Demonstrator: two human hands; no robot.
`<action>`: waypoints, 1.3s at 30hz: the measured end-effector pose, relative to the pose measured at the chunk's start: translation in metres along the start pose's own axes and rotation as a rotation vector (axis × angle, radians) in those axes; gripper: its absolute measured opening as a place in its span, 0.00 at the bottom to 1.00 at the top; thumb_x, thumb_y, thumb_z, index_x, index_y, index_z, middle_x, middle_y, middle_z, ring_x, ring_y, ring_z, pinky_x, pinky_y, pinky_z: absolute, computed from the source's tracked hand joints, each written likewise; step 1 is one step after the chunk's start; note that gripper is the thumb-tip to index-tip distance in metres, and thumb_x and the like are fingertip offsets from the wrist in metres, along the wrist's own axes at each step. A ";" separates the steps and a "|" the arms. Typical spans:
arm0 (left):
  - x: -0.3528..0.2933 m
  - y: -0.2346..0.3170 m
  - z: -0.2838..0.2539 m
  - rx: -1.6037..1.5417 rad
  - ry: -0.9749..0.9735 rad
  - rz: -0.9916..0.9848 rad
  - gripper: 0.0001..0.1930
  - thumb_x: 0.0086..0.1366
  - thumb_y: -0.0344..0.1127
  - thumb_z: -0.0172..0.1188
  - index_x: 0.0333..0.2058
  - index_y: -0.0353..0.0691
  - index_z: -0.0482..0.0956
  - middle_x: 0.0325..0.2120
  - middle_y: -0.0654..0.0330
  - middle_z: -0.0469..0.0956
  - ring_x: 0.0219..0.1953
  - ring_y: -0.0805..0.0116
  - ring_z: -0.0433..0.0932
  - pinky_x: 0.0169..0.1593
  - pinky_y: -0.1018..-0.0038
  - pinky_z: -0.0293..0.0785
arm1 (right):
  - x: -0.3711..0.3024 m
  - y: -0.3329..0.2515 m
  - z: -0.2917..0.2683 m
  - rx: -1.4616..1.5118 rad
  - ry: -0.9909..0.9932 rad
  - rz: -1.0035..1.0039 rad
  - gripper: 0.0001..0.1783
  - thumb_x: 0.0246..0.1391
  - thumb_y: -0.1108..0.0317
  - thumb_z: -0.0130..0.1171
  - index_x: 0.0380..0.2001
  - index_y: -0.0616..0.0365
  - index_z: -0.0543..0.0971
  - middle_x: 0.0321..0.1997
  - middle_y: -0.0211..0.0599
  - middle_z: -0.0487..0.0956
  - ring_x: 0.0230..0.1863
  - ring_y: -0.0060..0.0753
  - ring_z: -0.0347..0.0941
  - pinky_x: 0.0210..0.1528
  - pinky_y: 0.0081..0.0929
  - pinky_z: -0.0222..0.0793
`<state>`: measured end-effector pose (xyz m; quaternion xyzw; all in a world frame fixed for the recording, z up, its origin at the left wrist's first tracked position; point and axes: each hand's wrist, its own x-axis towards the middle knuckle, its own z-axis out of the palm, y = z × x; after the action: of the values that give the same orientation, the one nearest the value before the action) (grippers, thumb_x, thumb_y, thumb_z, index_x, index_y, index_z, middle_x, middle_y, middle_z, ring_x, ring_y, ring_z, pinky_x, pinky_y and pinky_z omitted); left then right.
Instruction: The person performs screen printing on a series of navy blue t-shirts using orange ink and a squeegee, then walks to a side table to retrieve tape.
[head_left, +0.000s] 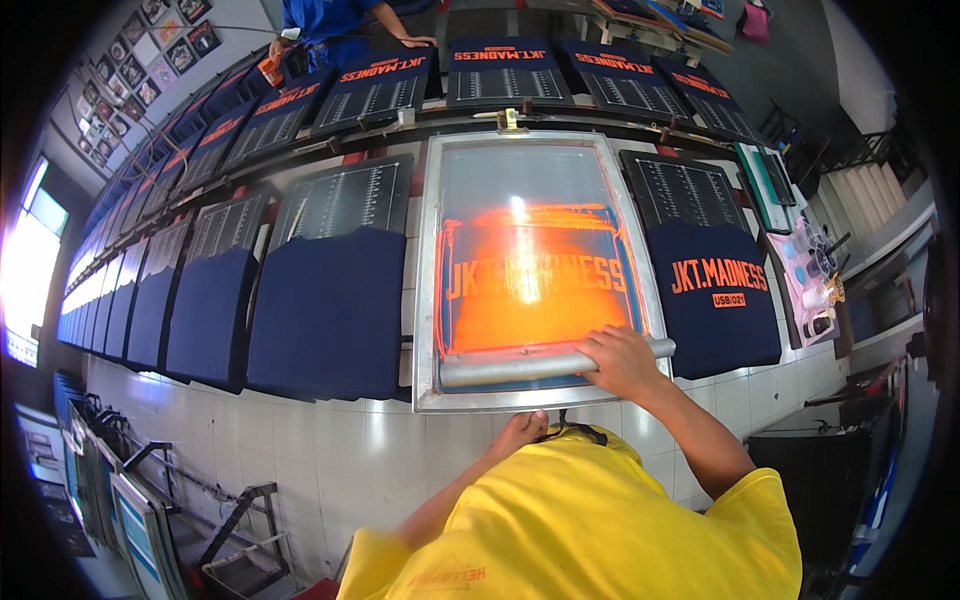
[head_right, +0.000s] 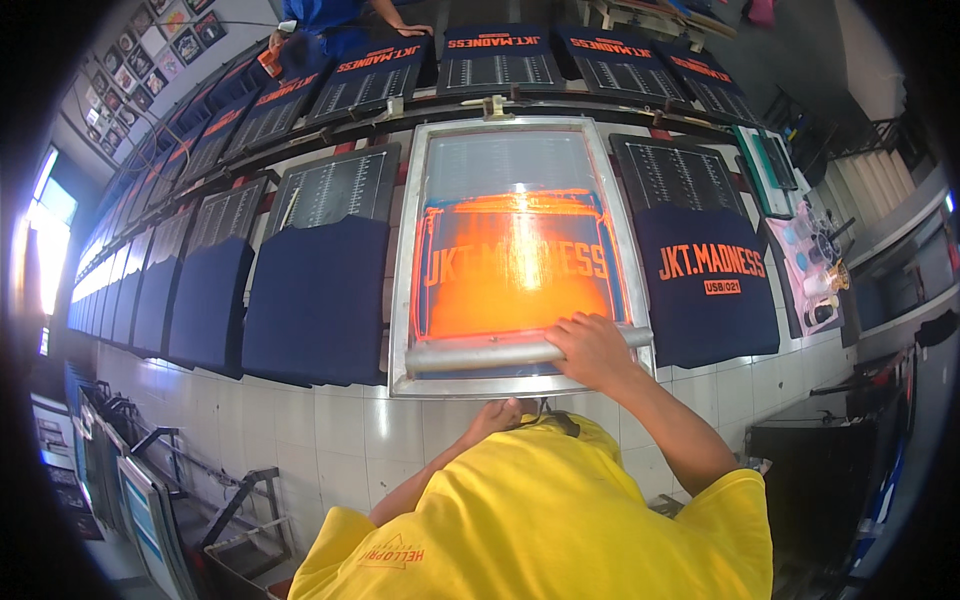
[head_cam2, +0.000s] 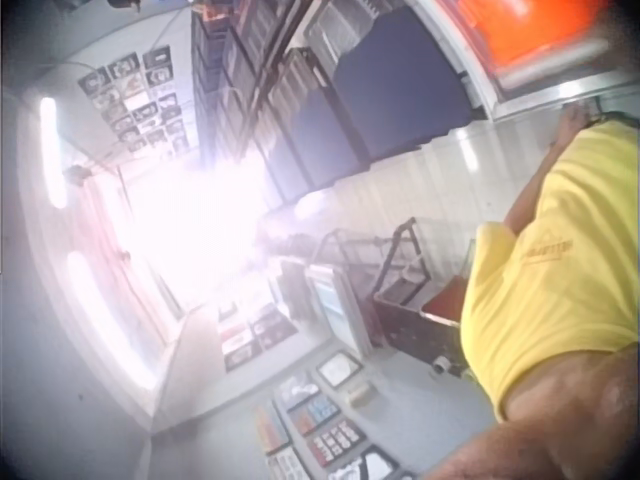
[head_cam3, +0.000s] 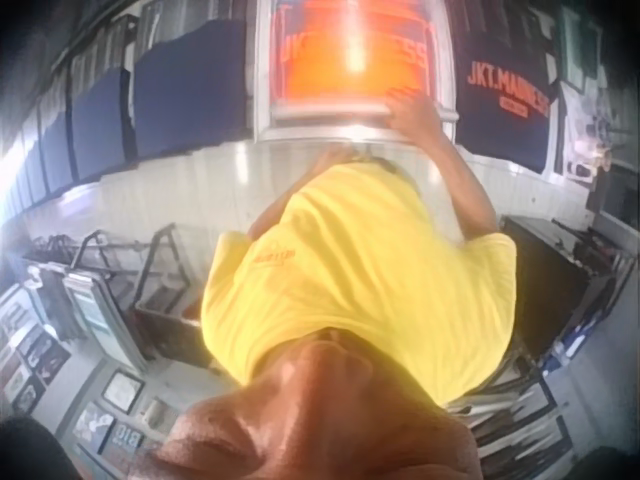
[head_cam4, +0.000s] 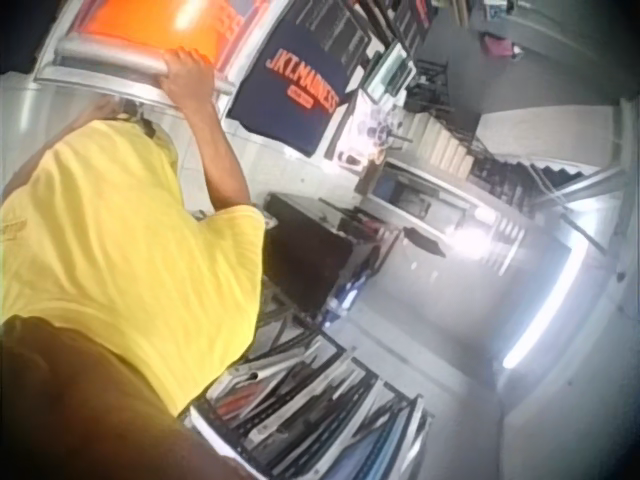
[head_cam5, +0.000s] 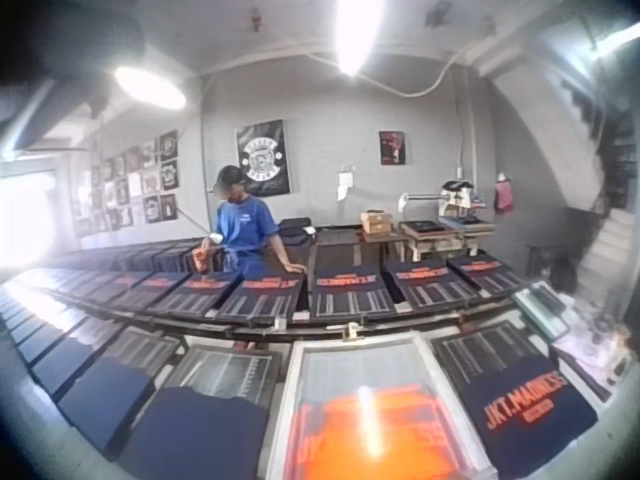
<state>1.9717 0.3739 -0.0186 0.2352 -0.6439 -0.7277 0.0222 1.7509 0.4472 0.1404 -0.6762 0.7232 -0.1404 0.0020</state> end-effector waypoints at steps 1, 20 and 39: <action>0.000 0.000 0.000 0.014 -0.006 -0.006 0.25 0.77 0.51 0.44 0.27 0.36 0.70 0.20 0.63 0.67 0.26 0.71 0.64 0.33 0.72 0.65 | -0.006 -0.002 -0.001 -0.004 -0.014 -0.032 0.13 0.41 0.66 0.65 0.34 0.53 0.77 0.33 0.31 0.78 0.39 0.39 0.74 0.40 0.37 0.68; -0.005 0.008 0.005 -0.085 0.008 -0.029 0.27 0.76 0.55 0.43 0.25 0.38 0.69 0.19 0.65 0.65 0.24 0.73 0.63 0.30 0.71 0.62 | 0.076 0.049 0.062 -0.338 0.201 -0.134 0.05 0.46 0.72 0.56 0.30 0.55 0.73 0.34 0.34 0.73 0.38 0.38 0.70 0.38 0.34 0.67; 0.007 -0.030 -0.001 -0.107 -0.061 -0.031 0.28 0.75 0.58 0.43 0.27 0.39 0.71 0.20 0.67 0.65 0.25 0.75 0.62 0.30 0.72 0.62 | 0.059 0.053 0.008 -0.162 0.043 0.033 0.13 0.46 0.65 0.64 0.36 0.52 0.77 0.34 0.31 0.77 0.43 0.37 0.73 0.42 0.37 0.68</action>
<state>1.9736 0.3757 -0.0490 0.2212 -0.6006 -0.7683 0.0038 1.6953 0.3906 0.1325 -0.6590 0.7431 -0.0957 -0.0658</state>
